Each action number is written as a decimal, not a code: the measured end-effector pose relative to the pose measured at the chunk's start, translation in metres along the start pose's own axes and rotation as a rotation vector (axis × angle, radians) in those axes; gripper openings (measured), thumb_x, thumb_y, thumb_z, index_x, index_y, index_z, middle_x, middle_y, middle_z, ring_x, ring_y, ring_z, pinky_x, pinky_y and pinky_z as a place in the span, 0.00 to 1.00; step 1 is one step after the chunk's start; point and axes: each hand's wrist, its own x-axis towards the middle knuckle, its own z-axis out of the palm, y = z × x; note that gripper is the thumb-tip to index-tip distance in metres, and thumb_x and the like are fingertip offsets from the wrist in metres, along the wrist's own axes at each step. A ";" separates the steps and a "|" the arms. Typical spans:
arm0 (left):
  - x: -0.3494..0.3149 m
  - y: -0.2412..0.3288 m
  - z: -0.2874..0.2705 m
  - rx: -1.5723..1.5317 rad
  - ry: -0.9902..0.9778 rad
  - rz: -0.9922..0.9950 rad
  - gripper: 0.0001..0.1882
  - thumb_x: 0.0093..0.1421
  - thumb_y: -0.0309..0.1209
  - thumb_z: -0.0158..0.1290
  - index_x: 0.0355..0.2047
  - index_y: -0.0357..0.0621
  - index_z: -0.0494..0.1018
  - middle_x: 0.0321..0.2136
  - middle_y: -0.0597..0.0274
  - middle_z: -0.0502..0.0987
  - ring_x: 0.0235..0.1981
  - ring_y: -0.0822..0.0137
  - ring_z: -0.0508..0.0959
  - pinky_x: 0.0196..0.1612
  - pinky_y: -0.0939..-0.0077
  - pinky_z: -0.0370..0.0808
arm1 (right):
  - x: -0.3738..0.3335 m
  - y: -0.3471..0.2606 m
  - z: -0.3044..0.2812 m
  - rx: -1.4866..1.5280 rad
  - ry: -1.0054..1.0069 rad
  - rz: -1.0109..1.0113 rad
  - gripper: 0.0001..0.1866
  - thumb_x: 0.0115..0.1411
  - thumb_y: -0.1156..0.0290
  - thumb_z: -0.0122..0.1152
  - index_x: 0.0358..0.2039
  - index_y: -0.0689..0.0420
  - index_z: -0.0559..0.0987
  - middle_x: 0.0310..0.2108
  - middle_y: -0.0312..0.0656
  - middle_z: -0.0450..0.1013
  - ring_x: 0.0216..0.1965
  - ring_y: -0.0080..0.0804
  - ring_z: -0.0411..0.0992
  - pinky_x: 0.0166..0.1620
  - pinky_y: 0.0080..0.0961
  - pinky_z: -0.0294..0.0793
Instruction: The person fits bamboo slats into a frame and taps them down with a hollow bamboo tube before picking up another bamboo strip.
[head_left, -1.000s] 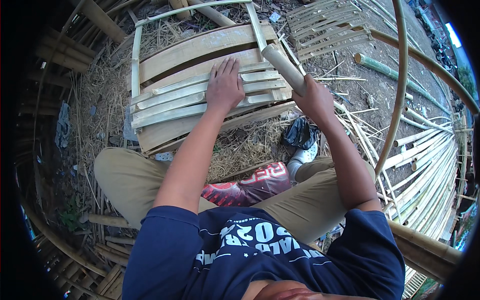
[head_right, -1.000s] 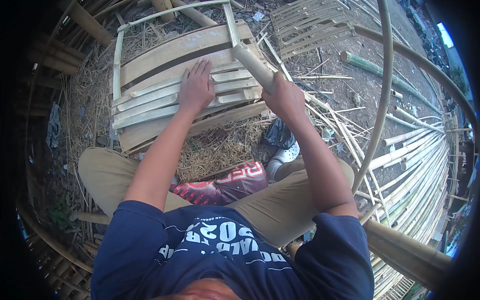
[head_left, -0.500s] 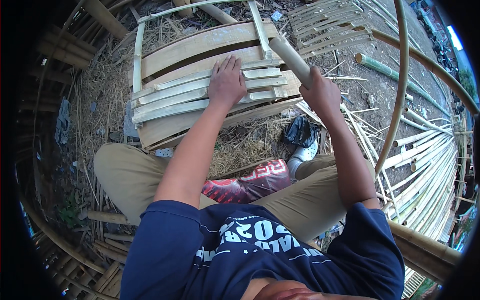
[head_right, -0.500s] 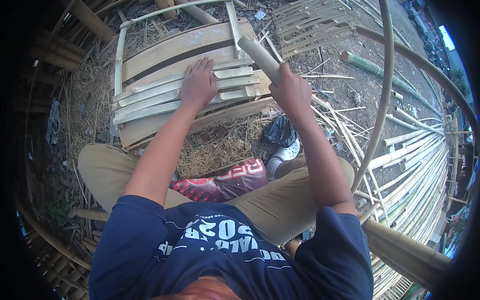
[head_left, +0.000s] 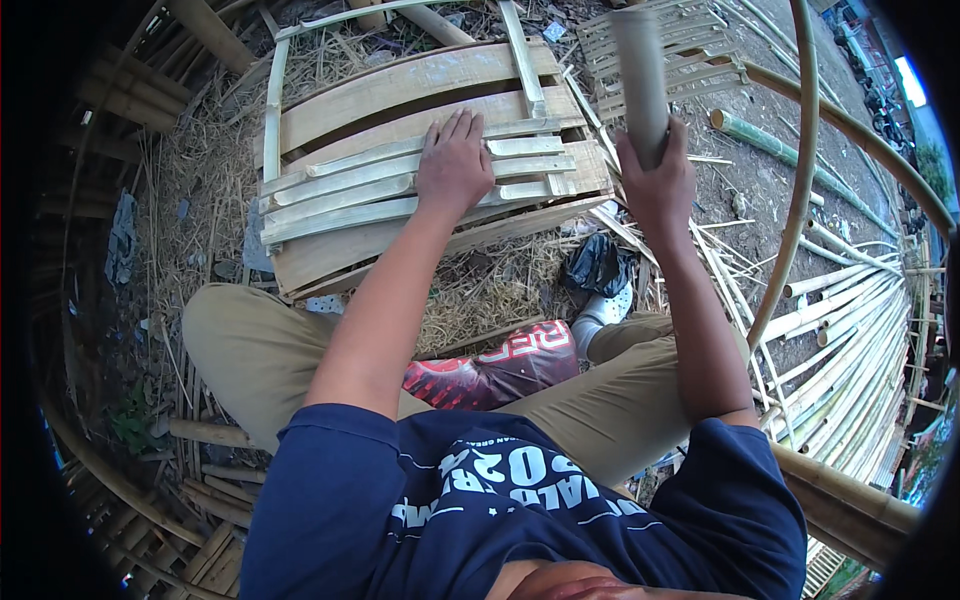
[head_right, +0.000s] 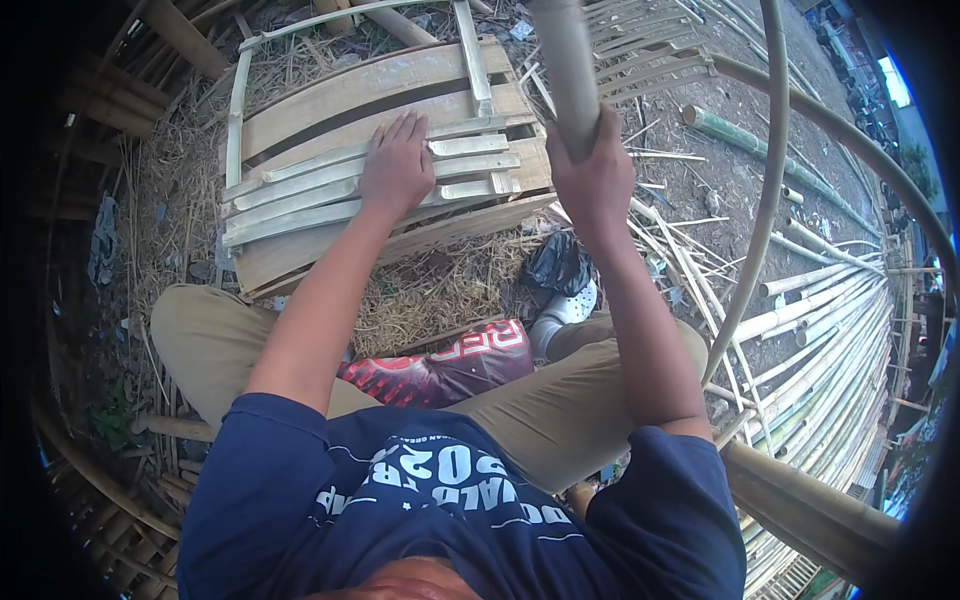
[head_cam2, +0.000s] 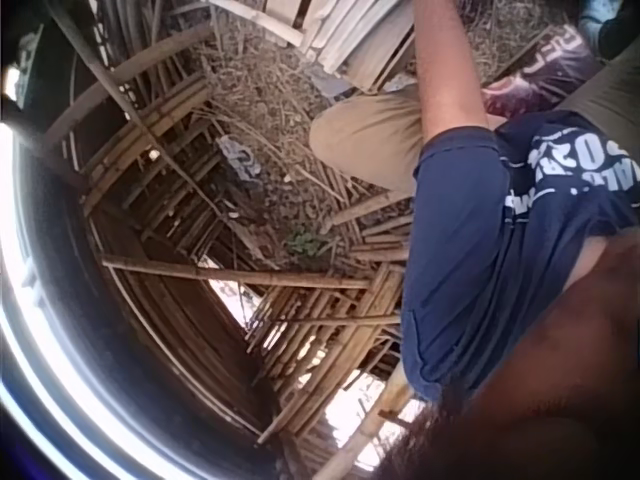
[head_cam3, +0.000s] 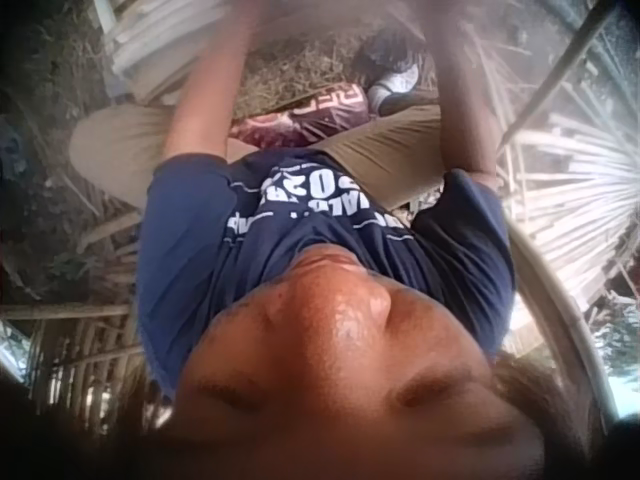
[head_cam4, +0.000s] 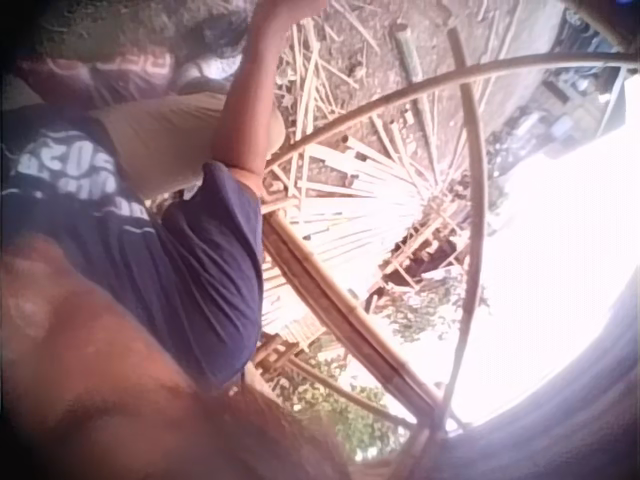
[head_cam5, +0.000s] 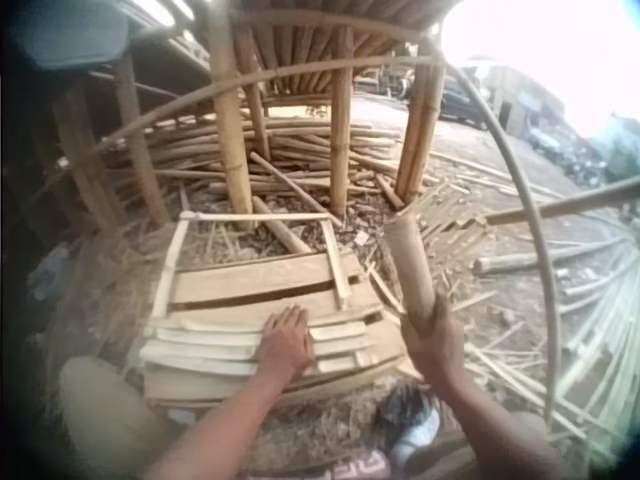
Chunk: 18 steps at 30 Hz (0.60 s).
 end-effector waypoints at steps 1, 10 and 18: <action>0.003 0.002 -0.001 -0.008 0.009 0.007 0.28 0.68 0.36 0.44 0.66 0.40 0.67 0.68 0.53 0.68 0.71 0.59 0.64 0.75 0.55 0.55 | -0.001 0.001 0.000 -0.197 -0.160 -0.023 0.33 0.59 0.53 0.70 0.57 0.60 0.72 0.36 0.62 0.81 0.39 0.60 0.82 0.42 0.49 0.80; 0.004 0.003 0.000 0.006 -0.007 0.021 0.28 0.68 0.36 0.42 0.67 0.39 0.66 0.68 0.52 0.68 0.71 0.59 0.64 0.76 0.56 0.54 | -0.006 0.010 0.006 -0.382 -0.431 -0.012 0.34 0.57 0.56 0.69 0.62 0.55 0.72 0.39 0.60 0.81 0.40 0.58 0.81 0.46 0.50 0.80; 0.003 0.006 0.001 -0.018 -0.001 0.008 0.29 0.67 0.36 0.44 0.67 0.39 0.67 0.67 0.52 0.69 0.71 0.59 0.65 0.76 0.56 0.54 | -0.004 0.029 0.008 -0.440 -0.481 -0.044 0.34 0.57 0.54 0.71 0.61 0.54 0.74 0.40 0.58 0.82 0.41 0.58 0.81 0.47 0.50 0.80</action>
